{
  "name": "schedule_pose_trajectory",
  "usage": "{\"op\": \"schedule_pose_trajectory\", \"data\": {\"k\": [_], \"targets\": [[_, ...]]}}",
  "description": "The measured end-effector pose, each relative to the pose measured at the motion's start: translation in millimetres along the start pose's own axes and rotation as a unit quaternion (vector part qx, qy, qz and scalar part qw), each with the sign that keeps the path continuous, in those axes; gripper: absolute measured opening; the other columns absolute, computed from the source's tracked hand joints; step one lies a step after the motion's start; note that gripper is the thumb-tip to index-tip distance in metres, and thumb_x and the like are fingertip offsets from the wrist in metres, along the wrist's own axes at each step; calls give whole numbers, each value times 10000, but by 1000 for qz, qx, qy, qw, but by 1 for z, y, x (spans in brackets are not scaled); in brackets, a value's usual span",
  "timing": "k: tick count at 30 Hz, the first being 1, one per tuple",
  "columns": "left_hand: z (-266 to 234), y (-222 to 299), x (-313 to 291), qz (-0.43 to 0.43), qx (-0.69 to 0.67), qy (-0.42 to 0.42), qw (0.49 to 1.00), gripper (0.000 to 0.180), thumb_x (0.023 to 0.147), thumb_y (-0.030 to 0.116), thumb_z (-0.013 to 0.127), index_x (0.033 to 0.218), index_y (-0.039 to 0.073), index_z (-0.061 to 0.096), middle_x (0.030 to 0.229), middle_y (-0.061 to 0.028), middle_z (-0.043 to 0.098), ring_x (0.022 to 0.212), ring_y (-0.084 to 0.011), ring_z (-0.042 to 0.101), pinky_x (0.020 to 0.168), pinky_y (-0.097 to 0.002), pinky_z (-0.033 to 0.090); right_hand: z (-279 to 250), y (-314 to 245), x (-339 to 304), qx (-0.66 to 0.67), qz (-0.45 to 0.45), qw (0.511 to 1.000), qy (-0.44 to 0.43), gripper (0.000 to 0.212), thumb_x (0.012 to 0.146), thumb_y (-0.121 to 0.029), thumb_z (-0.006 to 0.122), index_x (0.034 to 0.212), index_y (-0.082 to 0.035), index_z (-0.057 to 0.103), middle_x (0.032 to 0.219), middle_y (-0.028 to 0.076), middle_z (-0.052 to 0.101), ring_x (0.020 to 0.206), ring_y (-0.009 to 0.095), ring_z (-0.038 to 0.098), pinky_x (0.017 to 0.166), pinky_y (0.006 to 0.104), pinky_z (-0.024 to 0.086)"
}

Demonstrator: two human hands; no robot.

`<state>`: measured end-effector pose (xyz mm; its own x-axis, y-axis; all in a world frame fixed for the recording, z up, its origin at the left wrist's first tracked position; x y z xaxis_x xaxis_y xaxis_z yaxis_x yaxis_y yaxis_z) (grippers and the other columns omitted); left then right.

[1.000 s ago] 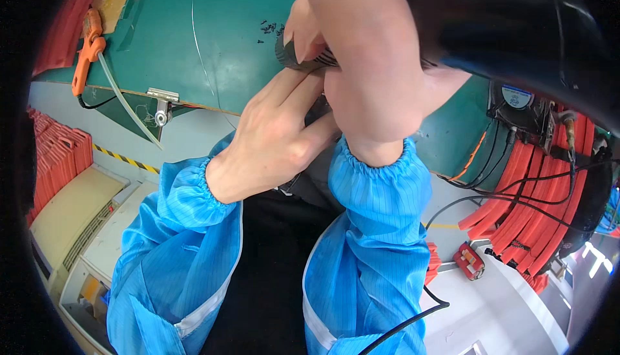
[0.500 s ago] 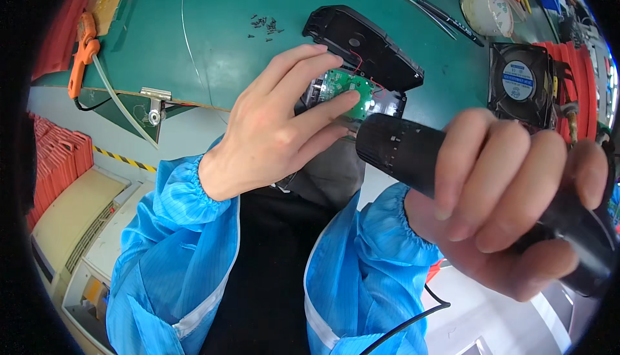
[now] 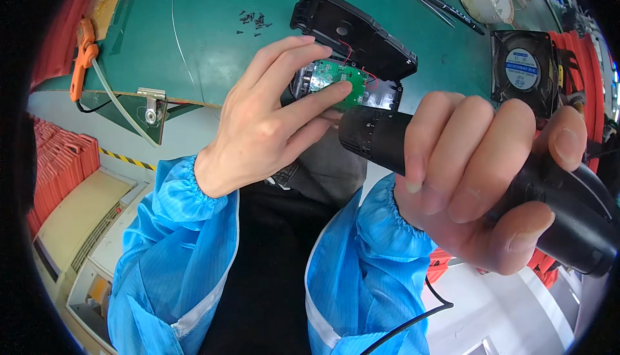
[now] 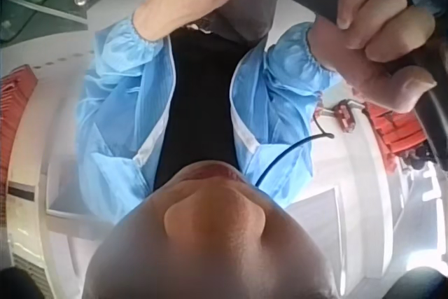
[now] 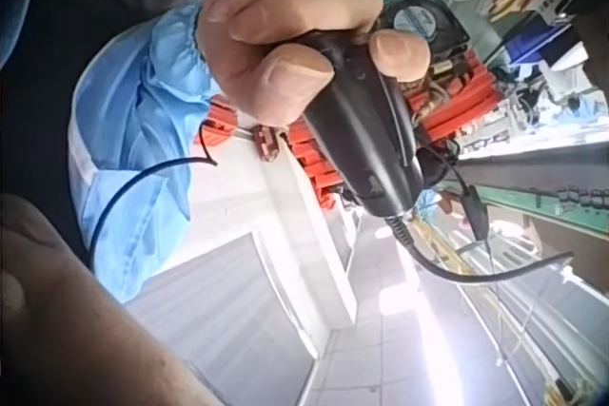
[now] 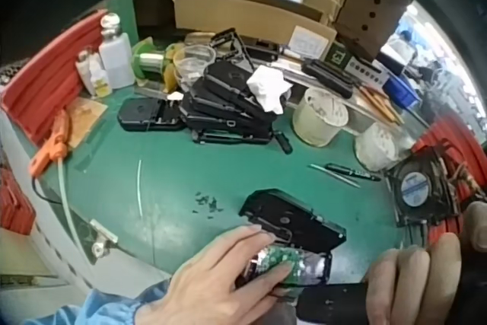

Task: Assembling a handheld electronic device by placing a PCB into its casing and securing it with screws using an electric screwdriver.

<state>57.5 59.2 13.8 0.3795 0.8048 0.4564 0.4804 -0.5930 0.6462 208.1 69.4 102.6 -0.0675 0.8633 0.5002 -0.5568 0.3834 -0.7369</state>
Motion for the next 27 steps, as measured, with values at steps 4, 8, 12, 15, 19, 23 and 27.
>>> {"op": "schedule_pose_trajectory", "data": {"k": [4, 8, 12, 15, 19, 23, 27], "targets": [[1, -1, 0, 9, 10, 1, 1000, 462, 653, 72, 849, 1110, 97, 792, 1306, -138, 617, 1258, -375, 577, 954, -453, 561, -3, -4, 0, -5, 0, 1000, 1, 345, 924, -224, 713, 1185, -92, 530, 697, -1, 596, 581, 112, 576, 607, 287, 495], [1, -2, -1, 8, 14, 1, 1000, 462, 656, 64, 846, 1113, 100, 795, 1305, -136, 619, 1258, -377, 574, 952, -452, 561, 0, -4, 1, 2, 4, 1000, -21, 360, 926, -234, 717, 1195, -91, 526, 703, 2, 598, 584, 114, 579, 612, 291, 495], [1, -2, -1, 6, 9, 0, 1000, 453, 666, 66, 846, 1115, 98, 795, 1307, -134, 618, 1260, -380, 571, 954, -455, 557, 3, 0, 1, -3, 5, 999, -31, 374, 931, -251, 721, 1203, -89, 523, 702, 8, 598, 592, 114, 583, 619, 296, 499], [1, -1, 0, 6, 6, -6, 1000, 449, 674, 66, 844, 1119, 95, 794, 1308, -134, 616, 1263, -380, 567, 960, -456, 554, 3, -1, 1, -12, 1, 999, -31, 373, 937, -259, 718, 1206, -90, 523, 706, 10, 599, 596, 115, 585, 621, 297, 500], [-1, -1, 0, 5, 2, -10, 1000, 448, 682, 64, 843, 1126, 93, 793, 1316, -136, 610, 1264, -380, 563, 970, -459, 547, 8, -1, 1, -30, 14, 998, -47, 370, 951, -278, 716, 1208, -101, 518, 717, 6, 597, 603, 113, 586, 623, 293, 497], [0, -1, 1, 0, -3, -20, 1000, 452, 684, 61, 842, 1132, 93, 792, 1326, -137, 603, 1262, -380, 560, 977, -460, 542, 13, 2, -1, -28, 10, 998, -59, 370, 963, -302, 717, 1210, -118, 510, 732, 0, 591, 605, 108, 581, 626, 289, 492], [0, -2, 2, -4, -4, -27, 1000, 456, 684, 55, 840, 1136, 93, 791, 1333, -135, 597, 1258, -382, 560, 981, -459, 541, 20, 3, 0, -33, 8, 994, -104, 374, 977, -334, 711, 1212, -134, 500, 748, -5, 586, 613, 103, 573, 635, 289, 485]]}}
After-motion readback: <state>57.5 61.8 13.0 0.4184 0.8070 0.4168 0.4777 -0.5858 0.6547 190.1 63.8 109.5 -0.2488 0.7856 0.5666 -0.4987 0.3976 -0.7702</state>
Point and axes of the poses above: each hand's wrist, its own x-axis towards the middle knuckle, its own z-axis out of the palm, y = z × x, the point moved 10 cm from there along x, towards the middle knuckle
